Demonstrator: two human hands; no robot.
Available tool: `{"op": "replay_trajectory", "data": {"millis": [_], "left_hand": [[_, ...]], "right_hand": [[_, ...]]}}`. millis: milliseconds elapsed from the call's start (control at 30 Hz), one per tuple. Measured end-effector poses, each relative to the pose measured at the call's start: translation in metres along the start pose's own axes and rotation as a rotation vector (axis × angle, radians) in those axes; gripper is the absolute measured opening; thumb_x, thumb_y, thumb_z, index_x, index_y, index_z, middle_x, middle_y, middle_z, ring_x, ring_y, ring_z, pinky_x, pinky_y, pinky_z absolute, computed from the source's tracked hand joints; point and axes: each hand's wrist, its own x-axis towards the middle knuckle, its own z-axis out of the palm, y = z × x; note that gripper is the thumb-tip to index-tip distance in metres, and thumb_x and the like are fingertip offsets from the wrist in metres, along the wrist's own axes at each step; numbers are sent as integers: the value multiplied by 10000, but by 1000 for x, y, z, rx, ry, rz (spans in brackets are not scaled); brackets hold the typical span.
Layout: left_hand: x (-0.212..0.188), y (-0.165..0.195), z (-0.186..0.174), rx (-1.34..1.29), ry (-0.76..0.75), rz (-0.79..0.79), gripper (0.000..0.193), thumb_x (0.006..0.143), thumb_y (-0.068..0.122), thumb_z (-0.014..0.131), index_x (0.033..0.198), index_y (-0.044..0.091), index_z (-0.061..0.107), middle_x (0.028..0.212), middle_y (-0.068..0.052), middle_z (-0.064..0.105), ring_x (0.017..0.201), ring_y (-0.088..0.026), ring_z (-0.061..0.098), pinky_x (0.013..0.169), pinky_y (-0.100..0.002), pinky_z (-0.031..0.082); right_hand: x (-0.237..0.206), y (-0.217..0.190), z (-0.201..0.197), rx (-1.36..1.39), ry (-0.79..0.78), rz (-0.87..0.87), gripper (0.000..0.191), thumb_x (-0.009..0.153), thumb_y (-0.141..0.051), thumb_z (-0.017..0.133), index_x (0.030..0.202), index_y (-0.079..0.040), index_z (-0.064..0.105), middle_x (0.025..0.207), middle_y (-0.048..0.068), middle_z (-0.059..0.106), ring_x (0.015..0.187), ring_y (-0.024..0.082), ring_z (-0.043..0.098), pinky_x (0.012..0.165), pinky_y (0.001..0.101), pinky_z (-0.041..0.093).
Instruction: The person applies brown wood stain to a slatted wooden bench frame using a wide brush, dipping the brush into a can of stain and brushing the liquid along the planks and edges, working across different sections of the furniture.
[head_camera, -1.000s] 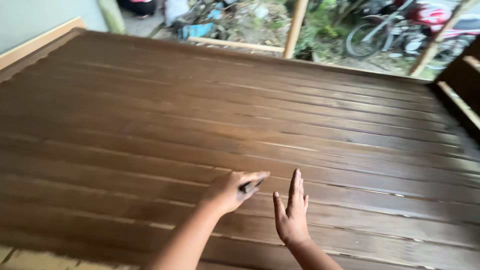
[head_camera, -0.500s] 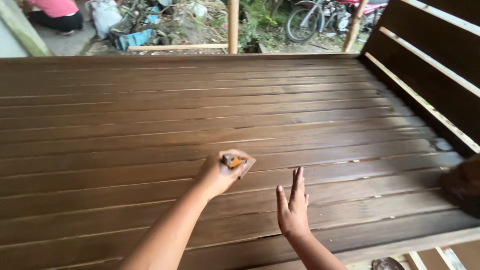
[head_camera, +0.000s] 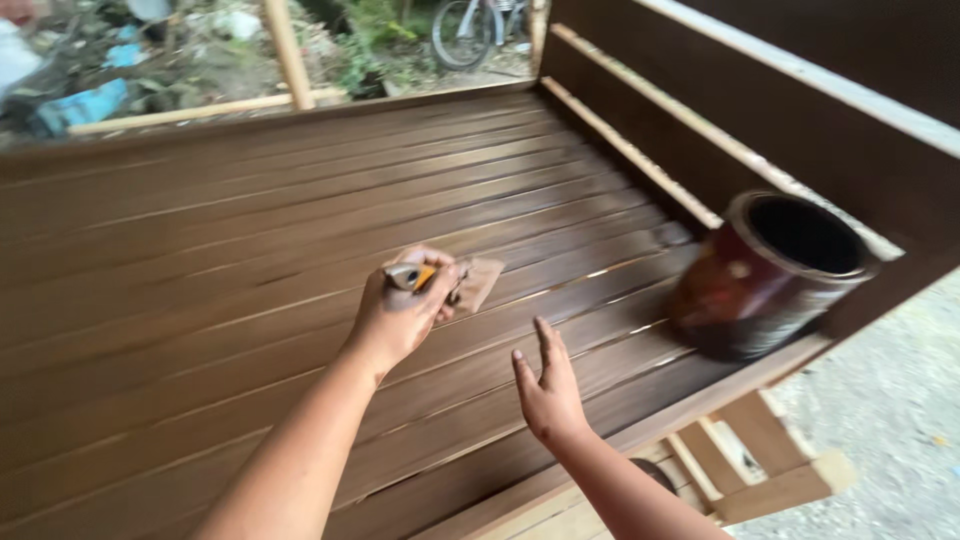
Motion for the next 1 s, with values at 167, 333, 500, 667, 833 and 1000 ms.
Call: {"op": "replay_trajectory", "data": {"millis": [167,333,500,667,833,1000], "left_hand": [[66,25,121,-167,-128,236,200,968,213,696,1097,61,714,889,-27,757,744,-83,719,601,-248,614],[95,50,235,-43,-110,463,181,970,220,719,1072,73,740,909,-67,800,799,-132,775,700,-272,607],[109,75,303,-68,-64,605,207,948,221,724,1074,57,732,968,-93,794,890,-161,791,792,-279,614],[123,81,339,-93,-96,577,216,932,215,720,1078,57,730,960,-94,789,885,-171,799,798,-284,625],[130,75,356,-94,-129,539,226,910,214,731,1065,50,738,957,-100,791,885,-177,794,798,-287,620],[136,66,365,-86,-155,472,229,895,213,737,1047,41,744,931,-100,793,856,-162,787,783,-278,612]], "right_hand": [[34,58,-68,-62,21,-20,603,964,-231,625,1511,-76,424,1582,201,406,1532,340,268,1214,409,254],[50,99,-121,-93,79,20,611,958,-242,626,1507,-73,418,1572,215,406,1510,344,294,1203,408,267],[61,113,-149,-82,159,29,609,948,-244,638,1489,-48,438,1530,231,455,1457,358,392,1195,406,298],[65,114,-164,-5,192,-31,563,947,-191,640,1456,-19,469,1460,219,537,1381,344,498,1145,398,376],[68,113,-173,107,188,3,537,948,-157,627,1444,-13,481,1400,198,576,1298,302,579,1074,375,459],[75,120,-178,158,206,-24,519,957,-141,629,1432,-1,476,1403,204,576,1292,302,592,1065,371,469]]}}
